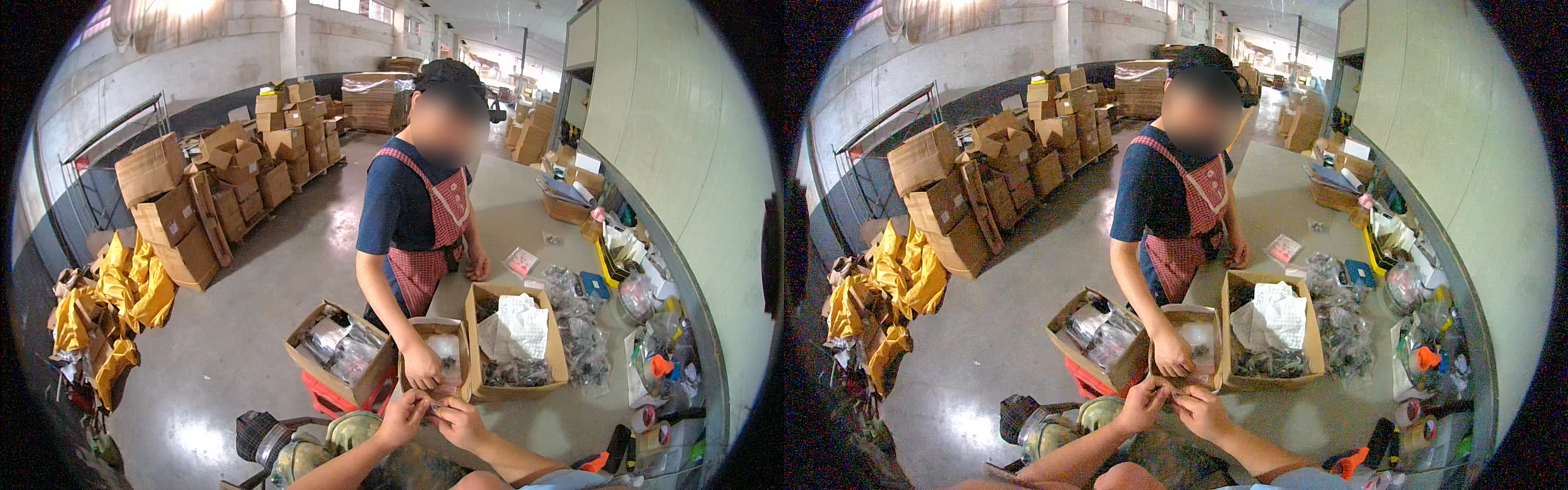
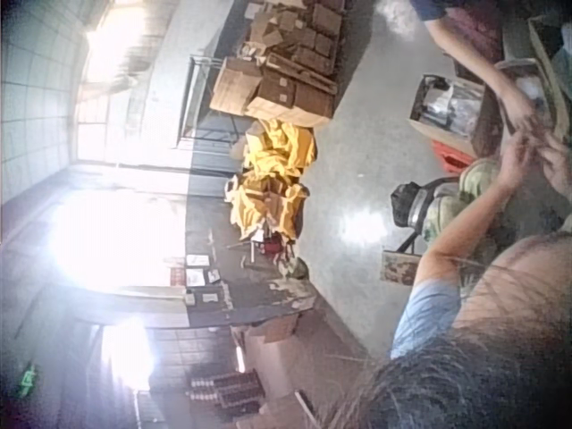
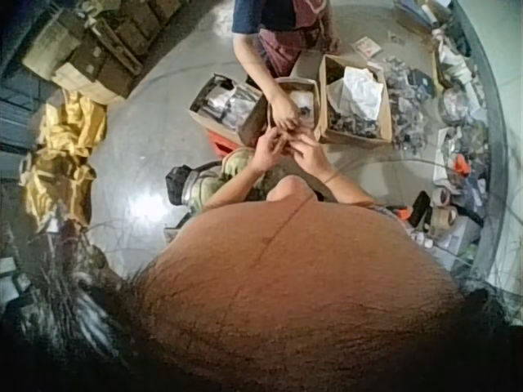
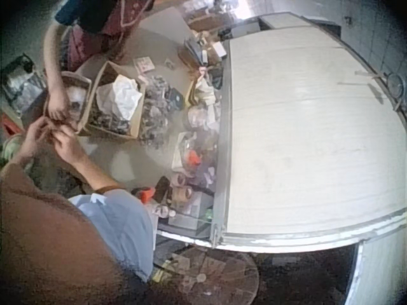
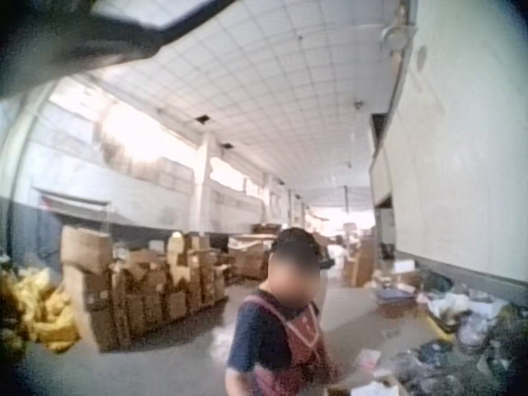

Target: The person places metal hardware components into small plastic bags and sorts them into boxes.

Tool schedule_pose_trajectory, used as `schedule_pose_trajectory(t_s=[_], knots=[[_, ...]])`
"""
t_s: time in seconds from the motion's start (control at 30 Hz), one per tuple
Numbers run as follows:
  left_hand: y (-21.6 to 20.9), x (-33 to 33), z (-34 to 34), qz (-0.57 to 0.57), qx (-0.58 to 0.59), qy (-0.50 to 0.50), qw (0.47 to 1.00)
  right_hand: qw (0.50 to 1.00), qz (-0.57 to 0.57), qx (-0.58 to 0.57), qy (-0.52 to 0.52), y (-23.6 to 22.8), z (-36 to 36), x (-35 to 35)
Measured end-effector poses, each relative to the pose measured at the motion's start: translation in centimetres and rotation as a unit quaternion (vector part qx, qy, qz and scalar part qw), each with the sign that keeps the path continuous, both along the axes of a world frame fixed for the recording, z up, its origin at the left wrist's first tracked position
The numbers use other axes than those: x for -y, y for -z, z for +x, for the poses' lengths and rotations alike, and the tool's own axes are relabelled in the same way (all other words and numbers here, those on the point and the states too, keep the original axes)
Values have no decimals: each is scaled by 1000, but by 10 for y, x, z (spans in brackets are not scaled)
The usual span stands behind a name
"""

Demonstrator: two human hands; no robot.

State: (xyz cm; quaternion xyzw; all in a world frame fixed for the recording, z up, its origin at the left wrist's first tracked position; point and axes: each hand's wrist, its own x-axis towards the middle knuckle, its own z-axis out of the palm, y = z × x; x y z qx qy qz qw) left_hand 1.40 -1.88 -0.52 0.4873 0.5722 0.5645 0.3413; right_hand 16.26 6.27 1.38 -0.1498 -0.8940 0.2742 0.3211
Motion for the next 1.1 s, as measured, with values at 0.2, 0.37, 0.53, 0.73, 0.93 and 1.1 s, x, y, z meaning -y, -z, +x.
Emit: schedule_pose_trajectory(t_s=[0.2, 0.37, 0.53, 0.73, 0.93, 1.1], knots=[[-2, -1, -1, -12, 81, 2, 997, 996, 13, -79, 27, -1, 3, -1], [3, -1, 4, 34, 110, -9, 993, 999, 40, -34, 13, -4, 0, -3], [-10, 1, 6, 36, 2, -24, 999, 998, -17, -44, 29, -3, 5, -1], [-19, 1, 9, 138, -113, -50, 983, 992, -101, -49, 61, -23, -1, 7], [-26, 4, 10, 150, -133, -59, 978, 997, -54, -13, 48, -26, -3, 4], [-21, 2, 9, 156, -126, -59, 978, 995, -89, -20, 31, -23, 0, 2]])
